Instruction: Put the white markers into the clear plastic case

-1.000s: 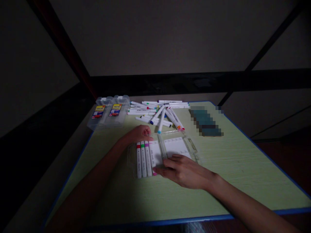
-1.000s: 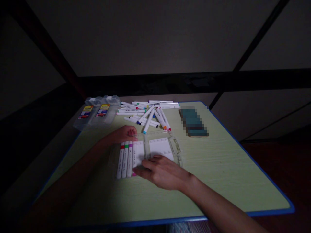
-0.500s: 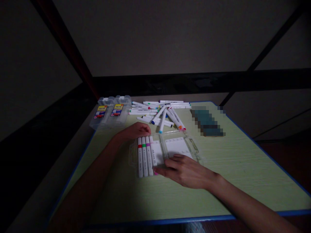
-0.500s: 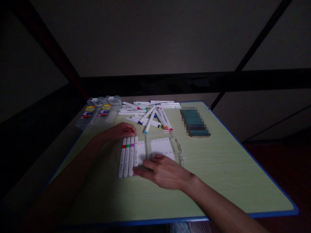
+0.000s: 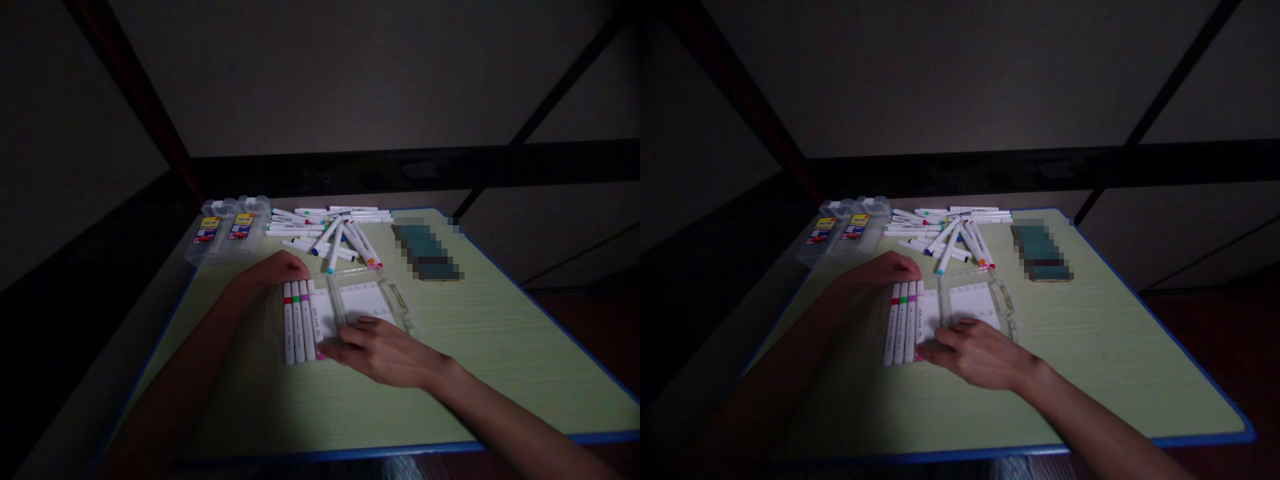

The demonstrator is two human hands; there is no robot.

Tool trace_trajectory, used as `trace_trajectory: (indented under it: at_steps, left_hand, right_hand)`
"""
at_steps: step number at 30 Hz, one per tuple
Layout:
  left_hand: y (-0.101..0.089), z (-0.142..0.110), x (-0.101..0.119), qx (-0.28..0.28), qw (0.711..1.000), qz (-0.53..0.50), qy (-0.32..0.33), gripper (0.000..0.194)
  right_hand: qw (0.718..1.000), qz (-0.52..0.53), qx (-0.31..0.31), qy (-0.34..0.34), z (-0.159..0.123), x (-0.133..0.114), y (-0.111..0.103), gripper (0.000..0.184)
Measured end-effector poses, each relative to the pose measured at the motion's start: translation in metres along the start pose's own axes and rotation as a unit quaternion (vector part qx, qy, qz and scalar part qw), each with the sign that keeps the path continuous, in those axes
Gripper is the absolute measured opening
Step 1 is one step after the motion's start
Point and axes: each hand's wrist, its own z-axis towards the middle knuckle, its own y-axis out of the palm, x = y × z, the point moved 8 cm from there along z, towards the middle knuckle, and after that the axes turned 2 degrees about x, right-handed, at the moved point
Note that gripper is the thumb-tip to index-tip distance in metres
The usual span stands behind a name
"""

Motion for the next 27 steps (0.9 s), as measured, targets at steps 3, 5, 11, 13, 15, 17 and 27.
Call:
trace_trajectory:
  at_steps: [3,5,11,13,15,17,27]
  left_hand:
    - [-0.0007,-0.0008,0.0012,0.011,1.000,0.002,-0.019,0.021]
    - [-0.0005,-0.0011,0.0014,0.012,0.999,-0.002,-0.033,0.020]
    - [-0.0015,0.0005,-0.0041,0.020,0.999,-0.020,-0.038,0.019]
    - [-0.0014,0.0013,-0.0060,0.020,0.999,-0.016,-0.036,0.020]
    - [-0.0009,0.0015,-0.0070,0.016,0.999,-0.006,-0.039,0.021]
    - [-0.0006,0.0011,-0.0066,0.012,0.999,0.001,-0.040,0.021]
    - [-0.0002,0.0005,-0.0056,0.007,1.000,-0.016,-0.018,0.020]
  right_hand:
    - [1.000,0.001,0.001,0.000,-0.0001,0.0000,-0.0010,0.030]
    - [1.000,0.004,-0.001,0.001,0.0000,0.0000,-0.0011,0.030]
    - [1.000,0.004,-0.004,0.001,-0.0005,0.0007,-0.0003,0.031]
    - [1.000,0.005,-0.005,0.001,-0.0006,0.0008,-0.0003,0.031]
    - [1.000,0.006,-0.004,0.000,-0.0005,0.0004,-0.0008,0.030]
    - [1.000,0.006,-0.004,0.000,-0.0003,-0.0002,-0.0012,0.030]
    - [1.000,0.003,-0.004,0.001,-0.0003,0.0003,-0.0012,0.031]
